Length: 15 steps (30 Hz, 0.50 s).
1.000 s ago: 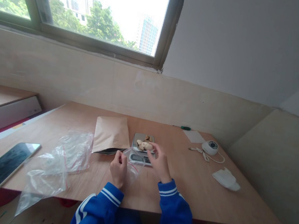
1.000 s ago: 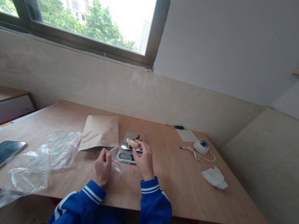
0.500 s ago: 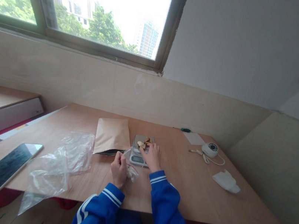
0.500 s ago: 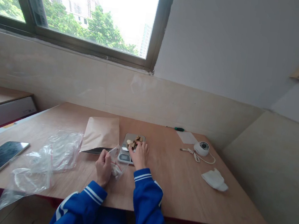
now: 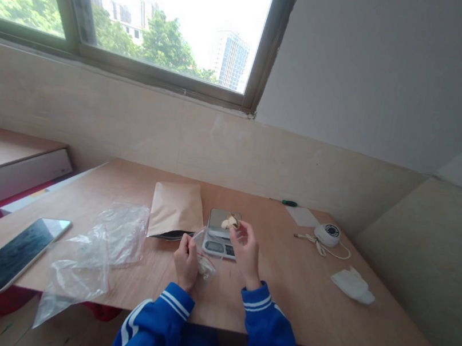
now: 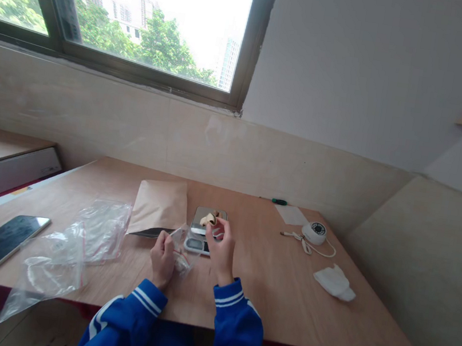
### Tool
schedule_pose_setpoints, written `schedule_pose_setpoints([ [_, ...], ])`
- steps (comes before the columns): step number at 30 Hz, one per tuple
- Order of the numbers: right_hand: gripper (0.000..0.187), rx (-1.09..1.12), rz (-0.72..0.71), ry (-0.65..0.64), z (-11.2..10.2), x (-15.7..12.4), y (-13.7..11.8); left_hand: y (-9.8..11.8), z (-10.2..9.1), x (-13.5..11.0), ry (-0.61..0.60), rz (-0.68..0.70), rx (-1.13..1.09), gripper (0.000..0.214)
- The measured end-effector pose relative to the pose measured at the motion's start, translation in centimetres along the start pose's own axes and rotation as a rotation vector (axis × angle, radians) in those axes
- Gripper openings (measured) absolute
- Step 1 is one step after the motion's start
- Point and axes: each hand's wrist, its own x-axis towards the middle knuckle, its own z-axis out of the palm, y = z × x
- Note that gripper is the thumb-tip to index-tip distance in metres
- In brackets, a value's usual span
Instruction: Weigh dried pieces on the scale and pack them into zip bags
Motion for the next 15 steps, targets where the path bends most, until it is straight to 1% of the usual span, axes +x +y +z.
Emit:
schedule_pose_setpoints([
  [2,0.030,0.031,-0.075,-0.094,-0.1,-0.4,-0.9,-0.1,0.0,0.0,-0.001,-0.010,-0.011,0.026],
  [4,0.031,0.023,-0.128,-0.150,-0.2,-0.5,-1.1,-0.3,0.0,0.1,0.005,-0.022,-0.017,0.027],
  [5,0.031,0.019,-0.131,-0.149,-0.1,-0.4,-0.8,-0.3,0.0,0.1,0.010,-0.026,-0.018,0.027],
  [7,0.032,0.020,-0.103,-0.108,0.0,-0.1,0.2,-0.3,0.0,0.1,0.020,-0.031,-0.015,0.027],
  [9,0.033,0.031,-0.062,-0.081,0.1,0.3,1.6,-0.3,0.0,0.2,0.021,-0.030,-0.009,0.027],
  [11,0.032,0.028,-0.046,-0.082,0.2,0.7,3.1,-0.3,0.0,0.2,0.019,-0.033,-0.008,0.026],
  [13,0.031,-0.030,-0.088,-0.083,0.4,1.1,4.5,-0.3,0.0,0.2,0.019,-0.043,-0.023,0.026],
  [15,0.030,-0.147,-0.154,-0.049,0.6,1.8,5.6,-0.2,0.1,0.2,0.018,-0.053,-0.057,0.027],
])
